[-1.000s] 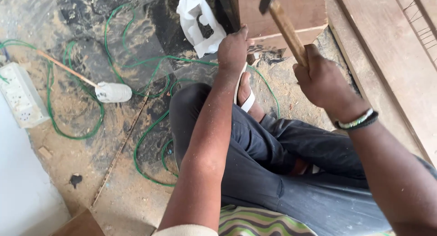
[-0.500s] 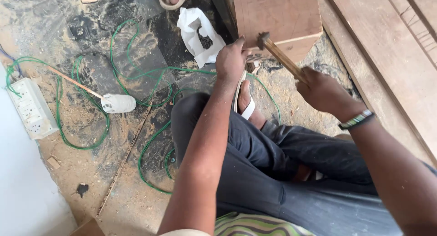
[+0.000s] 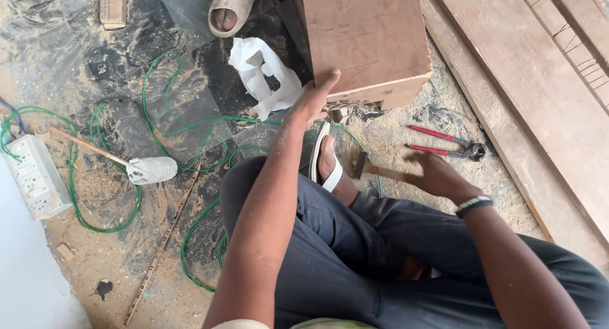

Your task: Assembling a small wooden box or drawer using a hammer and nails and applying a white lining material.

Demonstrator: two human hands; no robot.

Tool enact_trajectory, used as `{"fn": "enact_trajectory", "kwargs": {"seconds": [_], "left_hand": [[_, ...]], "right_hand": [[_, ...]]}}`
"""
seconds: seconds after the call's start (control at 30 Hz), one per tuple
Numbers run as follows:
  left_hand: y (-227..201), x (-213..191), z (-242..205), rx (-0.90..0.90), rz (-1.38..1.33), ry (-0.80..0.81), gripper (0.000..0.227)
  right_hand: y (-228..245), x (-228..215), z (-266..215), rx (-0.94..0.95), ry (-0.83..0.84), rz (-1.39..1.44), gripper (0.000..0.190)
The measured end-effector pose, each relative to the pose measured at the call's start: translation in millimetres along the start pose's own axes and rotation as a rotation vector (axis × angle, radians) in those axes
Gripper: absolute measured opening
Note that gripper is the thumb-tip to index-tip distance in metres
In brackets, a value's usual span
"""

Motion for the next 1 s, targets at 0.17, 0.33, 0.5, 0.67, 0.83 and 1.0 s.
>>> {"fn": "enact_trajectory", "kwargs": {"seconds": [0.17, 0.33, 0.5, 0.67, 0.83, 1.0], "left_hand": [[26, -3, 29, 0.134, -0.031, -0.053, 0.117], [0, 1, 10, 0.143, -0.198, -0.003, 0.120], [-9, -2, 10, 0.079, -0.499, 0.010, 0.115], [-34, 5, -2, 0.224, -0.399, -0.175, 0.108], [-62, 23, -20, 0.146, -0.600, 0.090, 0.099], [-90, 19, -34, 0.243, -0.722, 0.173, 0.102]], "right_hand": [[60, 15, 74, 0.137, -0.139, 0.898, 0.074], [60, 55, 161, 0.180, -0.380, 1.991, 0.101], [70, 41, 179, 0.197, -0.588, 2.241, 0.122], [89, -22, 157, 0.029, -0.609, 2.387, 0.118], [80, -32, 160, -0.320, -0.536, 2.354, 0.114], [75, -17, 187, -0.619, -0.153, 2.195, 0.096]]}}
Point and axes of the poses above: each hand's wrist, its own z-axis towards the middle knuckle, its own x-axis out of the palm, y = z × x, the point moved 5 cm from there along z, towards the middle knuckle, and after that the axes turned 3 degrees about -y, right-handed, at the moved point
